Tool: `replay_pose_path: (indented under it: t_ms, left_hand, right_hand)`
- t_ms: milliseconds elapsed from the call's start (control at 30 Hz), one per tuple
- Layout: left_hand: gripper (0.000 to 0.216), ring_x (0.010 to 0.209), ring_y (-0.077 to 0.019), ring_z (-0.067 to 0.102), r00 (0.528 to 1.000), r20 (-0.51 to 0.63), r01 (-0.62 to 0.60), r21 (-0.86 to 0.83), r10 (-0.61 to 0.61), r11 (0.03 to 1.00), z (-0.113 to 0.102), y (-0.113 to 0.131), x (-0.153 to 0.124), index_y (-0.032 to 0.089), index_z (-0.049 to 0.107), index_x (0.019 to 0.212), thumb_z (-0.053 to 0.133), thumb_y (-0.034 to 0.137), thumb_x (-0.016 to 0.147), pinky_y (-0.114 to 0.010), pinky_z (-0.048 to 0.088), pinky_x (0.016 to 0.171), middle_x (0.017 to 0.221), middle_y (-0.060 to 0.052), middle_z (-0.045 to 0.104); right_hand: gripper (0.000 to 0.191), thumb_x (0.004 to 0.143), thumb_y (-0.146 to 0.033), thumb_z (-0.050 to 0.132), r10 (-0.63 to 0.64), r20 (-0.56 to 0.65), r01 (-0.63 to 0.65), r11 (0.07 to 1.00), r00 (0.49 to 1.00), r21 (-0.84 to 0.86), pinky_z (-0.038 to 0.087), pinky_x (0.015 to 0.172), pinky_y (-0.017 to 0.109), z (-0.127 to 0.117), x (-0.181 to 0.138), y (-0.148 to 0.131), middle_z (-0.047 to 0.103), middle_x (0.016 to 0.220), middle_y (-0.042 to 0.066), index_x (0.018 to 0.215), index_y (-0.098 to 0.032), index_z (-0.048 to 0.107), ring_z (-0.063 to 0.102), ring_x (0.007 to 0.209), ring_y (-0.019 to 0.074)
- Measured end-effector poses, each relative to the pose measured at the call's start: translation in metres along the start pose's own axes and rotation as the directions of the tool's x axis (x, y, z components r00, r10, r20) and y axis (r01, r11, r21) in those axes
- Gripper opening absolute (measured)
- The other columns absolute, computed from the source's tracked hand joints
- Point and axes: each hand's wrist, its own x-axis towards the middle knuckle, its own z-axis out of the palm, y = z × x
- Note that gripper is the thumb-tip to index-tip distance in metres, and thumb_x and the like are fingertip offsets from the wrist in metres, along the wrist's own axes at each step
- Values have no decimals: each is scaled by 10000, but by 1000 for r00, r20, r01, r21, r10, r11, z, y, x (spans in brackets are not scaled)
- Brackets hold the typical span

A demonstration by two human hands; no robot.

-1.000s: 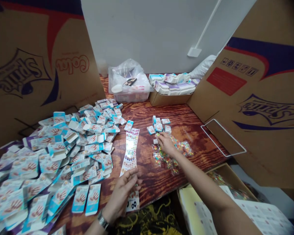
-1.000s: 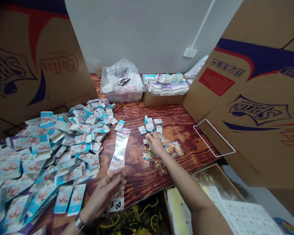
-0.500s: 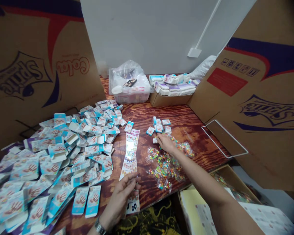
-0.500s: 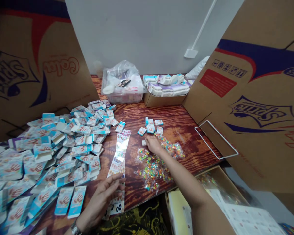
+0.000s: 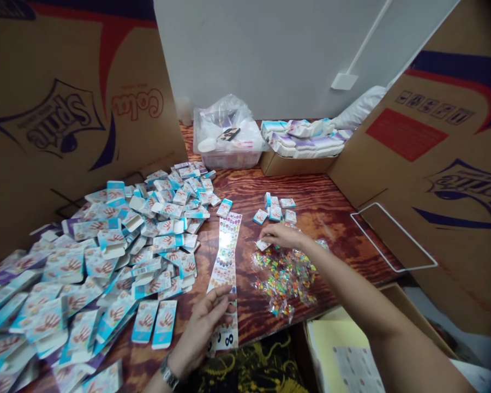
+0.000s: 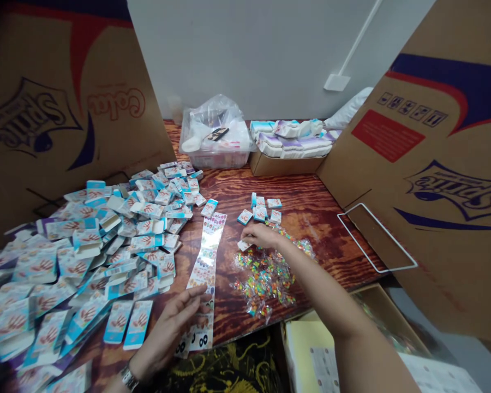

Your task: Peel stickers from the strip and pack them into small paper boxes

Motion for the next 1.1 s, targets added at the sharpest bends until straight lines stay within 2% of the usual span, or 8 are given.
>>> replay_pose_path:
  t_ms: [300,500,567,600,667,733,933,1100]
  left_hand:
    - [468,858,-148,573,999,-33,20,-22,-21,1000,-5,-2,-5,182,577,1116,691,430,736,-266,464,752,1113,-102,602]
    - [406,926,-190,586,998,40,-51,187,44,981,0,6,4,179,552,1152,582,409,819,-301,464,782,1136,-116,602]
    - [359,997,-208,575,979,66,-200,441,191,875,4,25,21,175,550,1155,520,378,860,-315,452,838,1156,-118,598]
    - [343,1027,-211,564,949,81,-291,597,305,748,6,37,34,173,548,1157,492,361,876,-318,438,870,1163,-117,595]
    - [359,1018,-212,560,848,131,-321,898,514,302,10,65,68,151,498,1215,394,323,917,-321,431,878,1128,-128,602]
    - [391,1130,-268,475,804,134,-280,945,579,171,14,91,106,96,464,1247,402,285,910,-393,340,984,1182,-180,546]
    - [358,1126,-313,436,798,106,-157,987,594,35,23,122,190,59,496,1153,519,267,863,-477,350,940,1181,-210,494]
    - [270,1105,-259,462,820,56,-175,972,570,157,25,121,202,127,535,1085,509,301,880,-491,359,947,1150,-107,512]
  right_hand:
    - [156,910,-233,439,351,-183,-321,931,918,175,436,470,188,64,0,1,651,708,39,931,-145,565,613,576,129]
    - [139,785,-294,644,444,-297,-450,892,845,52,391,552,237,75,5,3,639,719,53,779,-167,587,609,688,186]
    - [144,757,-272,663,417,-288,-438,899,862,-10,370,582,248,71,10,0,630,710,50,701,-172,576,599,719,198]
    - [146,756,-263,660,395,-281,-422,906,874,-38,360,588,248,69,11,-2,627,714,50,688,-172,569,594,725,199]
    - [132,769,-255,645,341,-278,-376,923,898,-83,345,598,246,66,12,-9,631,772,59,711,-171,562,588,746,197]
    - [106,798,-255,615,277,-290,-321,940,916,-116,338,608,243,64,10,-16,633,839,70,768,-170,560,586,767,195]
    - [123,878,-274,516,126,-347,-178,976,929,-122,376,644,241,53,-12,-27,658,801,23,965,-196,556,614,743,185]
    - [238,886,-335,513,82,-396,-93,996,915,-11,444,691,276,44,-29,-27,684,924,30,1079,-216,584,639,834,216]
